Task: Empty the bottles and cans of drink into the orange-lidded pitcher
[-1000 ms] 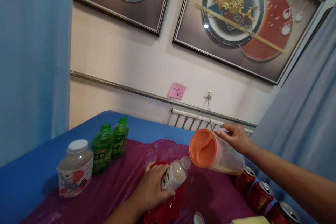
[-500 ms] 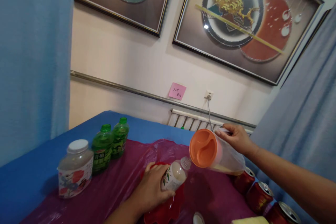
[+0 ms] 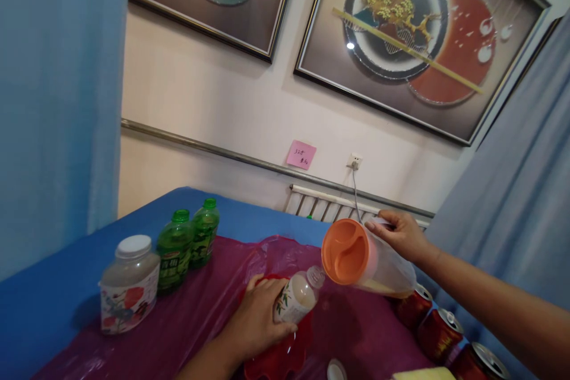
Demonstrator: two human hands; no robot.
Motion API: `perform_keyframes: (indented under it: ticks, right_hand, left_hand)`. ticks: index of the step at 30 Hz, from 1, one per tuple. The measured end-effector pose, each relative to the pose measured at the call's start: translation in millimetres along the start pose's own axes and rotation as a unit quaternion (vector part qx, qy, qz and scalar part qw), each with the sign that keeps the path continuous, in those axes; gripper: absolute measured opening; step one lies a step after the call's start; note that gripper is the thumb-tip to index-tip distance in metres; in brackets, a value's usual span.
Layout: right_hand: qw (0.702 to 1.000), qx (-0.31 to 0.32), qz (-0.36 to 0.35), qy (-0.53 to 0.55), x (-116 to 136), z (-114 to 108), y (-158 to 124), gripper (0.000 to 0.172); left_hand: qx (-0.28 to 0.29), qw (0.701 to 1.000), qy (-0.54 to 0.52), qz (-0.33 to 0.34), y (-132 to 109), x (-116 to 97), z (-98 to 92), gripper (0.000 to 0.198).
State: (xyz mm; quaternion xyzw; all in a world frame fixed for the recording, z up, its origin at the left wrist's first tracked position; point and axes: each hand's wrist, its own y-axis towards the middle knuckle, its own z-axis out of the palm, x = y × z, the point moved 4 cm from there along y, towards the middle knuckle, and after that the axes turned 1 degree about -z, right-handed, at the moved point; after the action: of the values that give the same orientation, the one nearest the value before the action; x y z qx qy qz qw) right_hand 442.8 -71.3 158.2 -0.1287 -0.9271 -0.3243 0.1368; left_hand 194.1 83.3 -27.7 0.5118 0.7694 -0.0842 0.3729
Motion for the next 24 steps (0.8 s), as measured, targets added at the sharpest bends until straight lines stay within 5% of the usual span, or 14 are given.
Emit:
perform_keyframes:
  ticks: [24]
  right_hand:
    - [1.0, 0.012, -0.004, 0.019, 0.1, -0.4, -1.1, 0.057]
  left_hand:
    - [0.008, 1.0, 0.001, -0.005, -1.5, -2.8, -1.1, 0.064]
